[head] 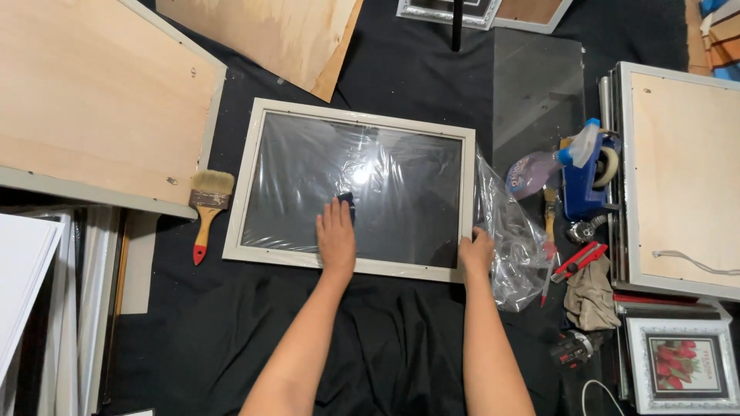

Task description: The person wipes a rectangular surface covered with a transparent plastic sheet using a dark cloth. They repeatedly rub the surface with the cloth, moving across different areas of the sheet.

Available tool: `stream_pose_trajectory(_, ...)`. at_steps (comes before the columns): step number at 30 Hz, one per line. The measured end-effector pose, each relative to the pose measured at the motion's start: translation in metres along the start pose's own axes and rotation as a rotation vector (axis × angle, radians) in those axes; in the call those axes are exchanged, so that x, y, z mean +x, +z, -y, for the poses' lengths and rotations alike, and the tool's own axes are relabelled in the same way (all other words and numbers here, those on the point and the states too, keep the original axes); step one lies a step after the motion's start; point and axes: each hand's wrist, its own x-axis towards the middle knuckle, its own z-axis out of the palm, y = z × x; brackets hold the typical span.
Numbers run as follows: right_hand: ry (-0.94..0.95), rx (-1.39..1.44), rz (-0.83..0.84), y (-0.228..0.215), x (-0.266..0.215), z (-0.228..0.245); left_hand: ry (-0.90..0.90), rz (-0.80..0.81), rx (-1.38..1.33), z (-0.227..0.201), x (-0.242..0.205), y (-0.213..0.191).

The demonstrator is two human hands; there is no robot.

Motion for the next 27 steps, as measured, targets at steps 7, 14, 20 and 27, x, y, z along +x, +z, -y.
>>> stream_pose_trajectory(7,-0.067,-0.015,0.006,0.001,-0.002,0.019,0.116,0.126,0.046,-0.016,-0.027,-0.035)
stream_pose_trajectory(14,-0.224,-0.203,-0.069,-0.002,-0.013,0.031,0.121,0.312,-0.322,0.000,-0.008,-0.003)
stream_pose_trajectory(20,-0.211,-0.196,-0.156,0.025,0.013,0.009,0.233,0.230,-0.296,0.011,0.071,0.059)
stream_pose_trajectory(27,-0.217,-0.197,-0.189,0.029,0.013,0.003,0.260,-0.040,-0.090,-0.005,0.205,0.154)
